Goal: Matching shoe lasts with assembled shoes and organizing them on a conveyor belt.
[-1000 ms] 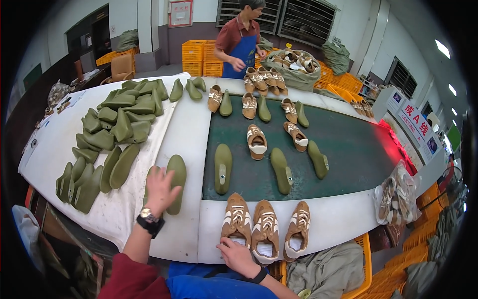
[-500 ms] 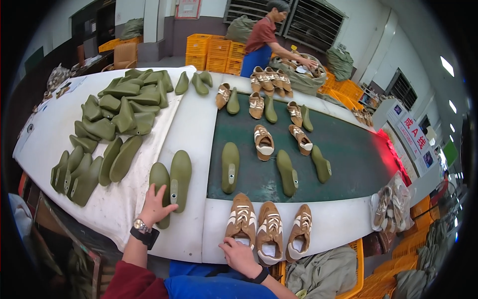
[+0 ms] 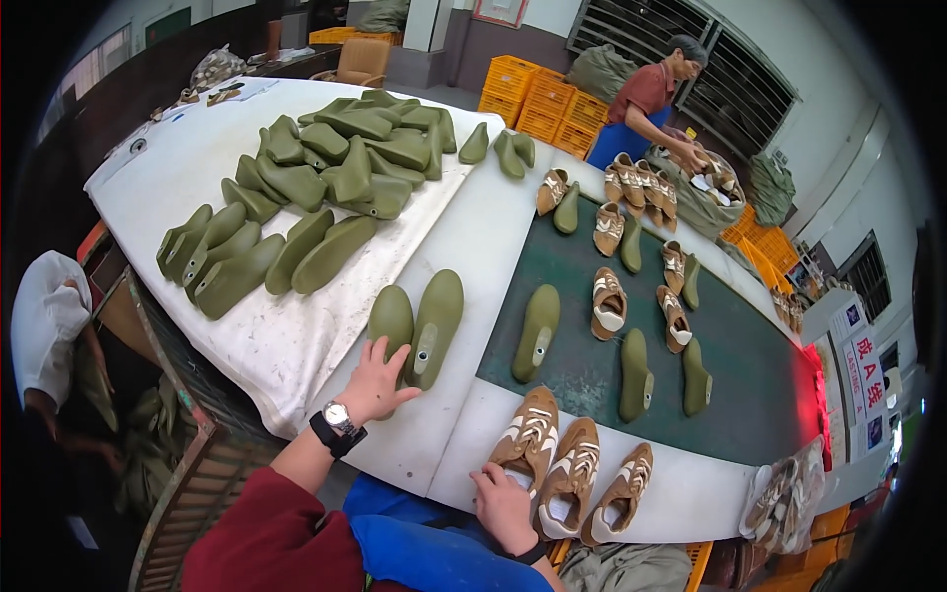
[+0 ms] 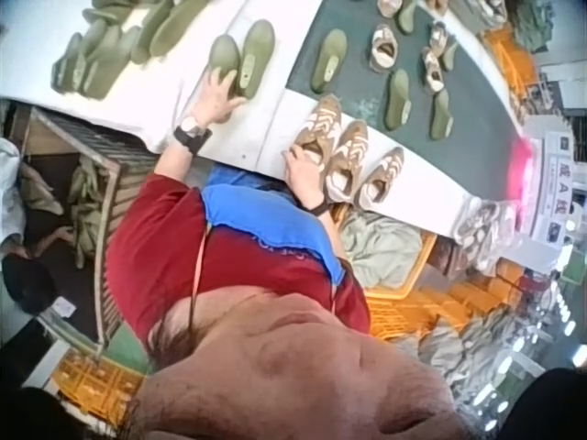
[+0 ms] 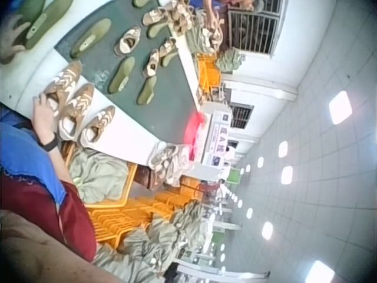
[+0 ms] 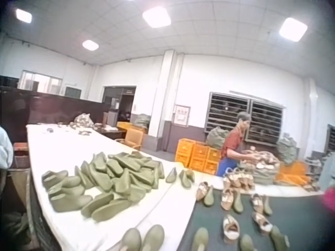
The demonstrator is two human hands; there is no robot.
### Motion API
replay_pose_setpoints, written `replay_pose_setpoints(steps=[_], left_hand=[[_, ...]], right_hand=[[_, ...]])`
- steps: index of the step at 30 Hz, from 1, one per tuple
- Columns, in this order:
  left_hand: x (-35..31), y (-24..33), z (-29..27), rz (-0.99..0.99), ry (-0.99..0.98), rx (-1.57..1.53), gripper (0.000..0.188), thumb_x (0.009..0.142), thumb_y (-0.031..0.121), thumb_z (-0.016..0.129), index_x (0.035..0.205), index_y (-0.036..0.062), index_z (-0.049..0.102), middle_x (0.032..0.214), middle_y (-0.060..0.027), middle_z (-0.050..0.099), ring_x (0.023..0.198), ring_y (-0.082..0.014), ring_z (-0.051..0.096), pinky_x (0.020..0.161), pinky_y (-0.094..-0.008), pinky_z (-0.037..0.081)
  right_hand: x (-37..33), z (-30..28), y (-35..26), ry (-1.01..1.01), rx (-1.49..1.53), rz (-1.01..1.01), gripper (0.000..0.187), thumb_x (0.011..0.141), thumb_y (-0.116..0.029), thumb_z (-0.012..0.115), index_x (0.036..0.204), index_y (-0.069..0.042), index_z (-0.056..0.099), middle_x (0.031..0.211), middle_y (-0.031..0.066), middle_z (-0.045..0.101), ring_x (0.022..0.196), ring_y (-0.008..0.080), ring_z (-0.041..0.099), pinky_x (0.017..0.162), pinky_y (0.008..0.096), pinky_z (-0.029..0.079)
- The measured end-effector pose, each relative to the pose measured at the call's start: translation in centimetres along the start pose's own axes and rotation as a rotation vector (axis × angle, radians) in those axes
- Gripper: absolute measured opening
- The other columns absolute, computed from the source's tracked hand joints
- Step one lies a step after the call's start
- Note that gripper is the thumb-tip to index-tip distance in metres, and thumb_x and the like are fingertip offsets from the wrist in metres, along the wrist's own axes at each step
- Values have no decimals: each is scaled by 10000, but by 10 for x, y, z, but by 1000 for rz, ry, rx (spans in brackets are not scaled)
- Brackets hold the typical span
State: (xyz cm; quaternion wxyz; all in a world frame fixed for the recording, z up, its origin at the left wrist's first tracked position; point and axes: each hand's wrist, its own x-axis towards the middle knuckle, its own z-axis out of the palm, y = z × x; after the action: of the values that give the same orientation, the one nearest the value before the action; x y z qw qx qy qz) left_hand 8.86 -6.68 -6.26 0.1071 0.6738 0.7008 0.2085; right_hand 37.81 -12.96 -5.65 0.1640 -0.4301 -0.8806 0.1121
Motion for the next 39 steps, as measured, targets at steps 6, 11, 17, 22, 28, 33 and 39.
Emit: replay_pose_setpoints(steps=[6,11,17,22,28,33,39], left_hand=[[20,18,-34,71,-157,29,791,762,436,690,1387,91,348,1290,-288,392,1200,-435,371,1011,-441,361],[45,20,-45,-21,-514,55,887,788,517,632,1469,220,149,1393,-296,301,1285,-486,288,1026,-504,348],[67,17,-36,-34,-542,85,944,772,537,639,1476,221,95,1433,-269,259,1314,-451,267,1051,-505,318],[64,8,-24,13,-437,87,979,744,523,668,1473,181,111,1452,-218,259,1341,-412,241,1049,-534,303],[58,18,-35,-7,-436,113,983,746,484,678,1471,160,100,1504,-134,216,1374,-373,209,1043,-585,271],[46,-5,-23,109,-415,93,932,773,378,668,1472,146,97,1502,-115,237,1361,-379,238,1032,-595,272],[6,6,-24,209,-204,116,831,756,276,696,1431,99,244,1424,-162,331,1302,-403,304,1005,-544,324]], right_hand=[[-4,-3,3,17,31,25,280,709,-56,618,984,-109,635,1007,56,589,758,257,608,640,361,504],[-8,-1,7,56,52,6,295,713,-57,607,1001,-110,638,1025,51,584,765,243,605,626,359,502],[-12,-8,10,53,94,24,321,724,-59,620,1042,-101,619,1046,68,571,801,261,603,667,367,494],[-23,-44,11,154,38,93,437,714,-122,711,1128,-81,578,1052,122,550,831,297,573,693,371,481],[-35,-53,16,-88,20,221,323,748,-204,707,1040,-88,633,930,95,605,806,295,599,691,373,496],[-32,-48,13,-160,98,224,236,782,-214,683,959,-61,645,909,127,613,767,310,626,644,377,506],[-8,-114,26,-142,393,398,335,773,-252,728,998,-25,627,754,99,627,622,191,612,560,313,489]])
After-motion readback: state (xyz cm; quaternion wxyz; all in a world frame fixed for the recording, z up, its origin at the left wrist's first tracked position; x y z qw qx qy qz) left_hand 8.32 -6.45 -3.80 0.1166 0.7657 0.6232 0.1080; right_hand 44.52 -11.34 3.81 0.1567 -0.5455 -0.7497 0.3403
